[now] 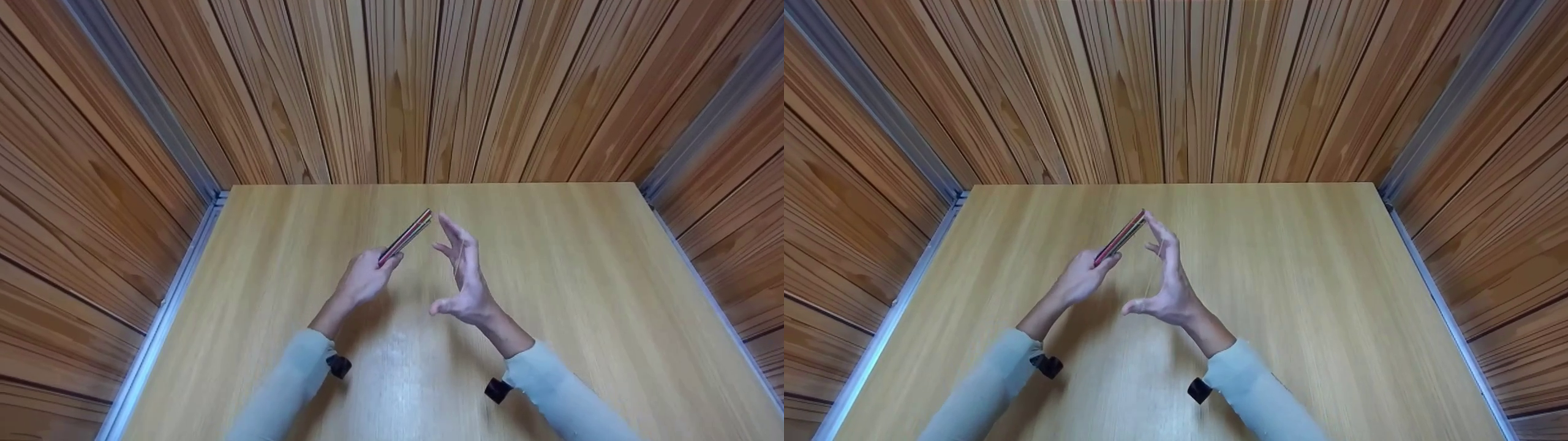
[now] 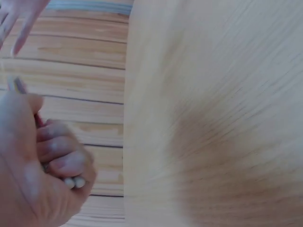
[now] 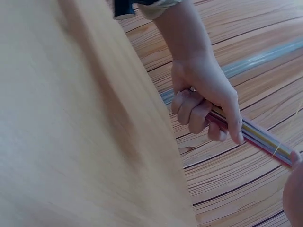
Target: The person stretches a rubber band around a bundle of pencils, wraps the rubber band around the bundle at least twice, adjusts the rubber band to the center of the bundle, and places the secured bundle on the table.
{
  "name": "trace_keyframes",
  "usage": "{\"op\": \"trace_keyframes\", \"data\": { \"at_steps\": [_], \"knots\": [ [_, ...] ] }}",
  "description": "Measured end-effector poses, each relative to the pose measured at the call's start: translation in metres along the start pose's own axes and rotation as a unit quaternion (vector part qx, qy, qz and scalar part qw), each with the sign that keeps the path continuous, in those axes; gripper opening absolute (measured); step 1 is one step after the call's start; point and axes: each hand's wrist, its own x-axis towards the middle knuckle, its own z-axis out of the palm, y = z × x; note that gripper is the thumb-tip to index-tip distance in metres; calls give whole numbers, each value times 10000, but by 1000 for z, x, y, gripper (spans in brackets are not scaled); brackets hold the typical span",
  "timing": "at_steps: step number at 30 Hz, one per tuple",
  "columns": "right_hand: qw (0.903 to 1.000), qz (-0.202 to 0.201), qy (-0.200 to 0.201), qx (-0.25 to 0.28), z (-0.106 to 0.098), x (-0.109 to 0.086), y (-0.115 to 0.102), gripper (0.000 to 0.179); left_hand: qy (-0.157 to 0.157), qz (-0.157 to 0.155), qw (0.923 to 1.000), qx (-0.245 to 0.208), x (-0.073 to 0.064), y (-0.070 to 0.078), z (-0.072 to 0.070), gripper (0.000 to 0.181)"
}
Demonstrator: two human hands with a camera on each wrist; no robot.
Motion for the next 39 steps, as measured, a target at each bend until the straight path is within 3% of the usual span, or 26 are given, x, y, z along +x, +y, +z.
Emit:
{"op": "trace_keyframes", "data": {
  "at_steps": [6, 9, 11, 14, 18, 21, 23, 26, 31, 34, 37, 39],
  "knots": [
    [9986, 222, 300, 385, -5, 2, 5, 120, 1052, 543, 9917, 505, -7, 5, 5, 34],
    [9970, 380, 353, 572, -9, 1, 9, 123, 1449, 1016, 9800, 914, -10, 6, 5, 30],
    [9958, 527, 350, 667, -12, 1, 10, 127, 1720, 1440, 9660, 1286, -11, 6, 4, 27],
    [9933, 802, 348, 760, -18, 1, 13, 131, 2087, 2141, 9337, 1969, -12, 6, 1, 22],
    [9908, 1076, 300, 760, -28, 2, 14, 130, 2259, 2953, 8781, 3013, -13, 10, -4, 26],
    [9913, 1145, 129, 629, -35, 4, 14, 127, 2161, 3276, 8394, 3760, -12, 15, -8, 30],
    [9919, 1182, -20, 468, -39, 5, 13, 123, 1987, 3309, 8247, 4133, -11, 19, -10, 30],
    [9915, 1254, -259, 244, -45, 5, 12, 106, 1548, 3177, 8192, 4516, -10, 23, -12, 27],
    [9864, 1485, -598, -381, -52, 6, 9, 68, 585, 2866, 8309, 4733, -9, 27, -8, 25],
    [9818, 1677, -648, -612, -53, 7, 6, 59, 287, 2797, 8300, 4817, -6, 27, -6, 26],
    [9801, 1766, -682, -596, -52, 8, 3, 50, 100, 2633, 8374, 4789, -3, 27, -5, 27],
    [9820, 1643, -741, -564, -50, 9, 0, 45, -38, 2432, 8482, 4705, -2, 27, -5, 28]
  ]
}}
